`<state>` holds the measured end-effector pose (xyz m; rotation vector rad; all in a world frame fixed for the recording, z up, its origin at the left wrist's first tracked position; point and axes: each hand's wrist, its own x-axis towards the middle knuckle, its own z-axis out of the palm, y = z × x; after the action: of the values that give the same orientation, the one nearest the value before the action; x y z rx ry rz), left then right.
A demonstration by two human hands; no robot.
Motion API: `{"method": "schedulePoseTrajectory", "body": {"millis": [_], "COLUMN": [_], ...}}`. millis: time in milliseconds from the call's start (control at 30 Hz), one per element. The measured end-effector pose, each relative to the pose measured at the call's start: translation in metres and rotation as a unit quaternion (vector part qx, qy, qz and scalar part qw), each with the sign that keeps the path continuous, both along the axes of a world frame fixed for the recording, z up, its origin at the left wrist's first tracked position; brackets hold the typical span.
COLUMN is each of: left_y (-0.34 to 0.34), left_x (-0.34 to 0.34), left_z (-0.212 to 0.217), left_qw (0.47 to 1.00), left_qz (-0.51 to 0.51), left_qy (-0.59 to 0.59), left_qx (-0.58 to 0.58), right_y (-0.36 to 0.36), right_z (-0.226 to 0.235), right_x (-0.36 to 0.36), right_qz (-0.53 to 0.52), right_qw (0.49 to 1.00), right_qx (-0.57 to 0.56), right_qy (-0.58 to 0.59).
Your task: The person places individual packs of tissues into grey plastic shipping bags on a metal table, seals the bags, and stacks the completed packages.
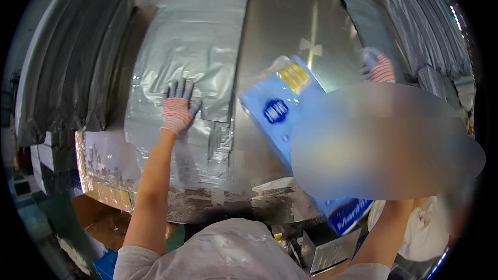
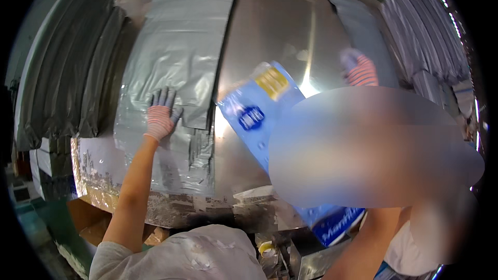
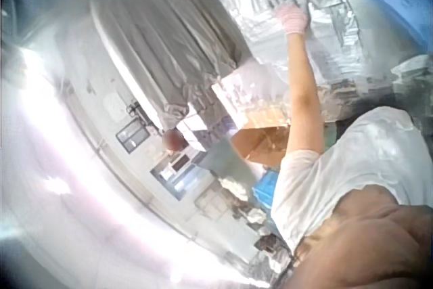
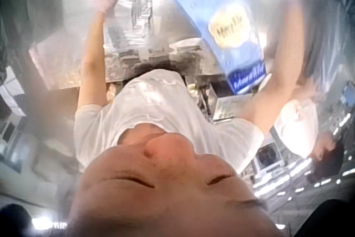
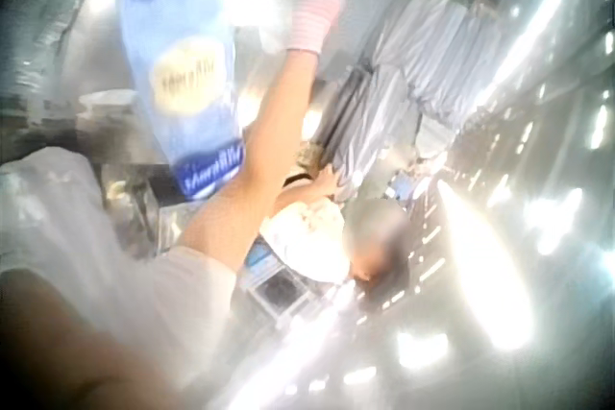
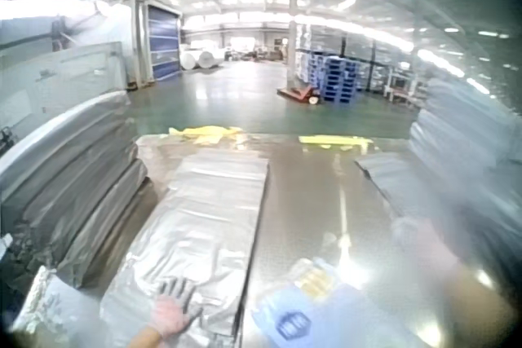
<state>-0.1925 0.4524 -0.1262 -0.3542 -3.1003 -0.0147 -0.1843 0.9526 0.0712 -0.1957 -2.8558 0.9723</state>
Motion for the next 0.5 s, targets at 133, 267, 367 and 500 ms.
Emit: {"method": "schedulePoseTrajectory", "body": {"millis": [133,267,367,500], "left_y": [-0.004,0.055,0.123,0.175], "left_x": [0.001,0.044,0.121,0.22], "left_z": [-0.008,0.011,0.019,-0.037], "left_qw": [1.0,0.962,0.856,0.683], "left_qz": [0.0,-0.006,-0.119,0.024], "left_qy": [0.017,0.036,-0.216,-0.364], "left_qx": [0.01,0.271,0.454,0.633], "right_y": [0.105,0.161,0.199,0.074], "right_z": [-0.091,-0.187,-0.251,-0.181], "right_x": [0.112,0.21,0.271,0.214], "right_qz": [-0.085,-0.082,-0.027,-0.187], "right_qw": [0.944,0.87,0.861,0.898], "right_qx": [0.212,0.314,0.384,-0.15], "right_qy": [-0.237,-0.372,-0.334,-0.37]}}
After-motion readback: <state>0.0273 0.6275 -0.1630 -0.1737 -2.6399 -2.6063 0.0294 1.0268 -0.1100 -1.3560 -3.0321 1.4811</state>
